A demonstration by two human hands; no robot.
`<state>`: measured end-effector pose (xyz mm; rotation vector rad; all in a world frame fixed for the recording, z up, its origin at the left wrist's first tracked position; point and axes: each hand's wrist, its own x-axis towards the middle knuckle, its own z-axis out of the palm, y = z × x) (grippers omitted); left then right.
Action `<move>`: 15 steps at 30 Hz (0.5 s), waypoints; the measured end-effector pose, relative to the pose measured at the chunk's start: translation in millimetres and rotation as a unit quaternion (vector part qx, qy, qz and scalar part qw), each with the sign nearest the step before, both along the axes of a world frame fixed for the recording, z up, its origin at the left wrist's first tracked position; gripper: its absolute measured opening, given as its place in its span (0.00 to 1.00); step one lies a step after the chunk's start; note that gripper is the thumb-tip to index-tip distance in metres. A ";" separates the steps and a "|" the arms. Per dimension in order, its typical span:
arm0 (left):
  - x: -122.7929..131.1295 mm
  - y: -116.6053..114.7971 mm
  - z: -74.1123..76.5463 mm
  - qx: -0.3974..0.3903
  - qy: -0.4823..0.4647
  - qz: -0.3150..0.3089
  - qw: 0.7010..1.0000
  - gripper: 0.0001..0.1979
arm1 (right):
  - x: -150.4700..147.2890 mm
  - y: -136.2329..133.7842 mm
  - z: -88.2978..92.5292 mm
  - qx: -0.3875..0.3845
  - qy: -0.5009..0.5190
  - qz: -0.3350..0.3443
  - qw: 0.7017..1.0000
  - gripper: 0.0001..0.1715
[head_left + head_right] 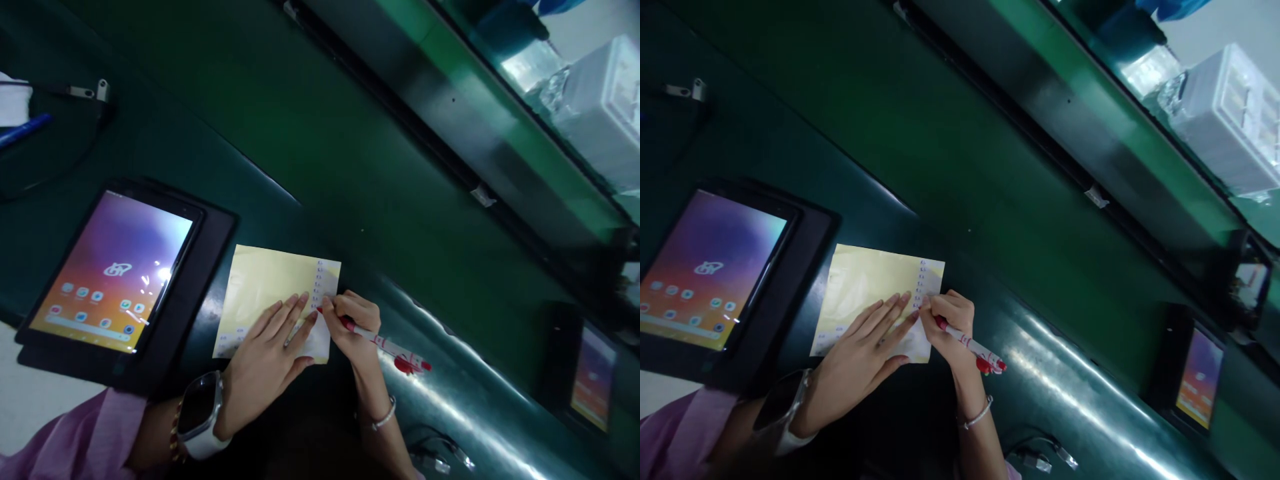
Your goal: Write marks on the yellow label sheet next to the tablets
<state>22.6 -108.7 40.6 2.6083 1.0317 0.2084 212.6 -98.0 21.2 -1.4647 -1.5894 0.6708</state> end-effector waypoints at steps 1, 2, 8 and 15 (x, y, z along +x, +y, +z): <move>-0.2 0.1 -0.3 0.002 -0.001 0.000 1.000 0.27 | 0.1 -0.1 0.1 -0.001 0.001 -0.001 1.000 0.27; -0.5 0.2 -0.7 0.003 -0.001 -0.001 1.000 0.26 | 0.3 -0.3 0.2 -0.002 0.003 -0.001 1.000 0.27; -1.0 -1.9 -2.8 0.024 0.007 0.003 1.000 0.25 | 2.6 -2.0 -5.2 -0.025 0.048 -0.001 0.999 0.27; -8.6 17.9 -13.5 0.068 -0.020 0.007 0.997 0.24 | 12.0 -2.6 16.2 -0.092 0.194 -0.129 0.968 0.21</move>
